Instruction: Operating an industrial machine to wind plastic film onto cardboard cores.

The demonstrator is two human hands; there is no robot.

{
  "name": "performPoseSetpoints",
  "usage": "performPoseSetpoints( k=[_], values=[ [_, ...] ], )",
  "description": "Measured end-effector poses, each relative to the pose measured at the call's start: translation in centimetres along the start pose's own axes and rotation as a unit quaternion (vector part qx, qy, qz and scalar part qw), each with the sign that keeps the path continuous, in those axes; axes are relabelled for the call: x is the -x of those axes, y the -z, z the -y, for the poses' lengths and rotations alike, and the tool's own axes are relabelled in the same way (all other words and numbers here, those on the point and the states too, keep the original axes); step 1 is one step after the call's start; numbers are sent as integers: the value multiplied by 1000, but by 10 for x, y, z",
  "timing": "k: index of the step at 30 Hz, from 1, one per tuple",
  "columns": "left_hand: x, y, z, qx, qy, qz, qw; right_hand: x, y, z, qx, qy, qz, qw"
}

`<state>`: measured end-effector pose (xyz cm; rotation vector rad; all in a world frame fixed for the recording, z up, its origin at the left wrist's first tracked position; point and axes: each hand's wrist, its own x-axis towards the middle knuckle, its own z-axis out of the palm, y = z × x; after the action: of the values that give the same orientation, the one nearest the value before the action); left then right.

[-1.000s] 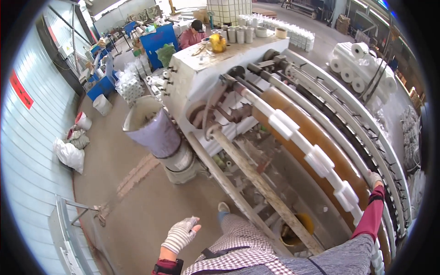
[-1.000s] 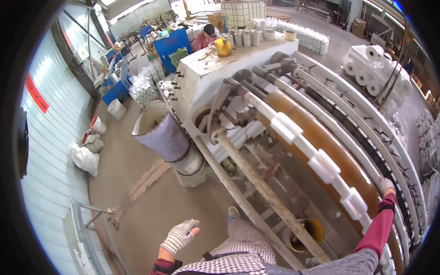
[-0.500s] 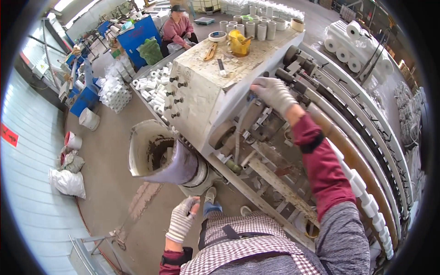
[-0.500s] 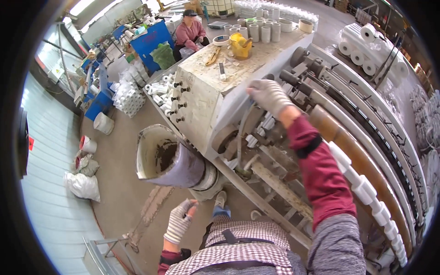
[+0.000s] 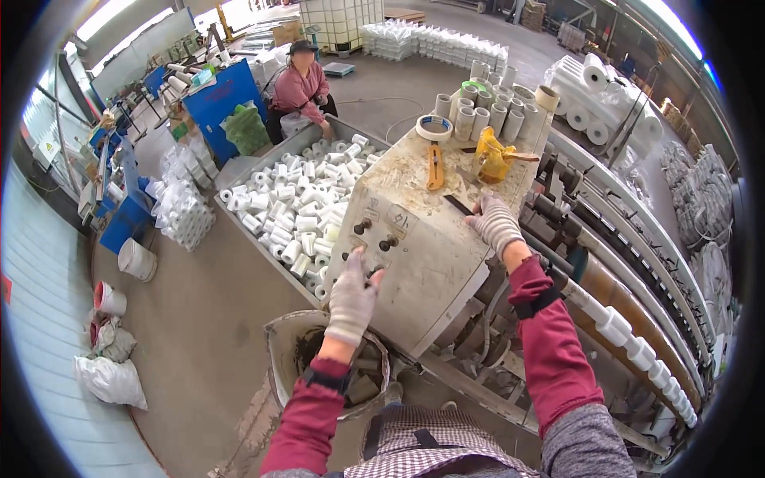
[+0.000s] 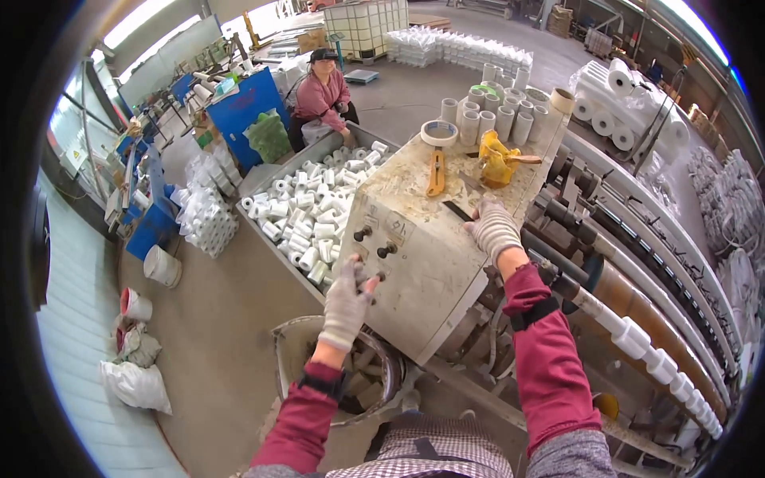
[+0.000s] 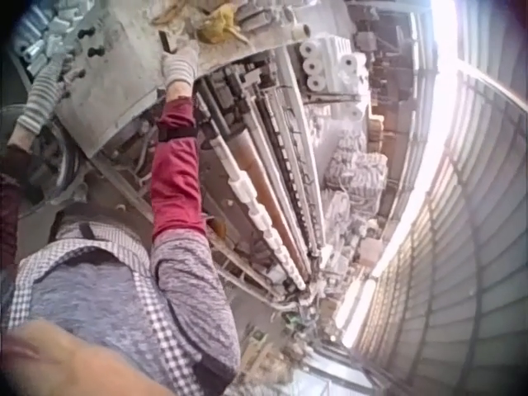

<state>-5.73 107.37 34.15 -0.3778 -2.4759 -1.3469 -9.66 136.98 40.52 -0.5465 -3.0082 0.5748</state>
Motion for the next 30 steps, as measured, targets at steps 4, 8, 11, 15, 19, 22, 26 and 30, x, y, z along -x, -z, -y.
performPoseSetpoints(
  k=[4, 8, 11, 15, 19, 22, 26, 30],
  values=[
    [-53, -24, 7, -163, -12, 71, 984, 7, -5, 1, -12, 67, -23, 997],
    [-66, -25, -1, -187, 18, 181, 965, 14, 6, -1, -79, 19, 29, 996],
    [-71, -34, -9, -210, -43, 177, 961, 8, 12, -4, -40, 0, 33, 999],
    [-77, -24, 8, -149, -28, 197, 969, 0, 2, 6, -32, 22, -5, 999],
    [-82, -14, -8, -198, -38, 227, 953, -3, 12, -9, -57, 2, 37, 998],
    [-104, 44, 31, -109, -79, 108, 985, 26, 6, 4, -107, 46, -98, 988],
    [-176, 173, -14, -187, -55, -42, 980, 107, -13, 23, -175, 196, -220, 940],
    [-253, 226, -73, -263, -135, -67, 953, 188, -29, 19, -550, 118, -77, 823]
  ],
)
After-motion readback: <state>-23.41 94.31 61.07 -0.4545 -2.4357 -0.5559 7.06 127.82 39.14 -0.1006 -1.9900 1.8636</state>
